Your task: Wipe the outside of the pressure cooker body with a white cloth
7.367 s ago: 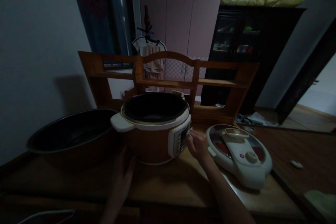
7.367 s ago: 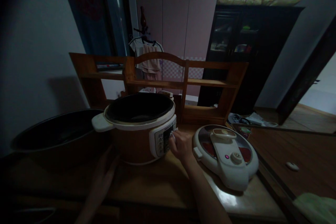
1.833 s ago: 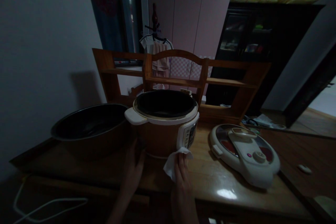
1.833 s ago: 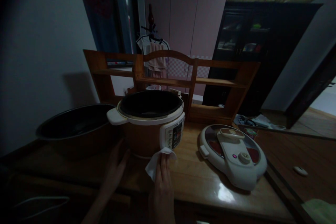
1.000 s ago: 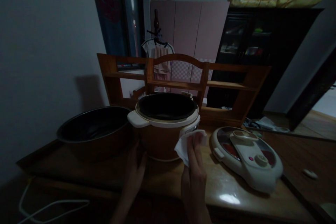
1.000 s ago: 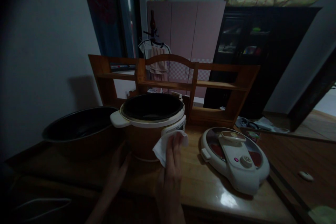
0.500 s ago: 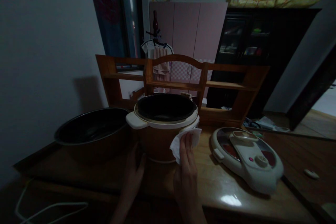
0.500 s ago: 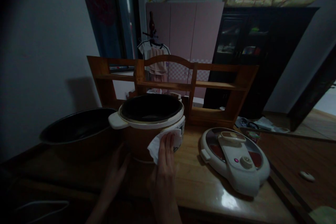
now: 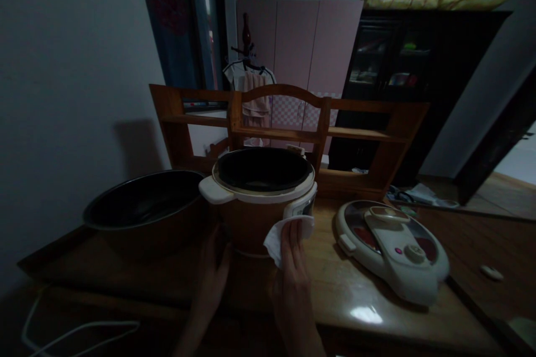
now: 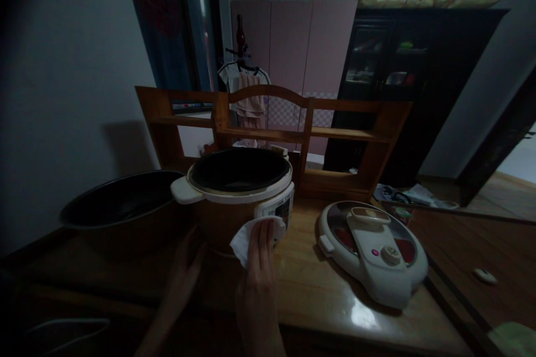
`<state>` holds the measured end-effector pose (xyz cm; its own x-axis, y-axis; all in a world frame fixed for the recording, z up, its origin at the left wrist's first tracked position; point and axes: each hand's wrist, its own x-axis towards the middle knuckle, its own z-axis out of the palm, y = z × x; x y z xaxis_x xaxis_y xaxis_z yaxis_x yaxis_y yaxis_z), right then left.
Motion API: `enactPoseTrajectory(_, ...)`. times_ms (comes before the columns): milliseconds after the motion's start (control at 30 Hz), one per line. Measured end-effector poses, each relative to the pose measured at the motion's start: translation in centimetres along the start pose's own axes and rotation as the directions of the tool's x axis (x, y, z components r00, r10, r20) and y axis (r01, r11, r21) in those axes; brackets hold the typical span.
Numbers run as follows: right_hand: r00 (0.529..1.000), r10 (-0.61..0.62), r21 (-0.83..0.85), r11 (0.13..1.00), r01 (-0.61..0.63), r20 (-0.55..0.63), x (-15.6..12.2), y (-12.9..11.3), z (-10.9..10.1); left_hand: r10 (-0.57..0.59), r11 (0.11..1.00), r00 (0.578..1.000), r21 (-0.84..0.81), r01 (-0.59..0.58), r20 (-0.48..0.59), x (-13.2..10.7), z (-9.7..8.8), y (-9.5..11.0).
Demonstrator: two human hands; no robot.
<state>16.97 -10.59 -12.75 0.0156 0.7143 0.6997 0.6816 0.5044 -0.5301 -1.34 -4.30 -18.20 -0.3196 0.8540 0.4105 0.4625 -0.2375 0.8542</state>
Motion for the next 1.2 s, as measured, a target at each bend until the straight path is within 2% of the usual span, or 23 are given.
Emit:
enactPoseTrajectory(433, 0.998, 0.047, 0.002, 0.999, -0.047, 0.047, -1.8, 1.1, 0.4, -0.010, 1.000, 1.000, -0.004, 0.010, 0.007, 0.0, 0.1, -0.1)
enactPoseTrajectory(667, 0.995, 0.081, -0.031, 0.996, -0.079, 0.058, -2.7, 1.3, 0.6, 0.026, 1.000, 1.000, -0.006, -0.026, -0.003, 0.2, 0.1, -0.2)
enactPoseTrajectory(967, 0.997, 0.057, -0.071, 0.996, -0.054, 0.046, -3.1, 1.7, 0.5, 0.007, 1.000, 1.000, 0.015, -0.007, -0.002, 0.1, 0.1, 0.0)
enactPoseTrajectory(1200, 0.989, 0.138, 0.009, 0.990, -0.139, 0.058, -4.8, 2.7, 1.0, 0.012, 1.000, 1.000, 0.002, -0.012, -0.010, 0.1, 0.1, -0.2)
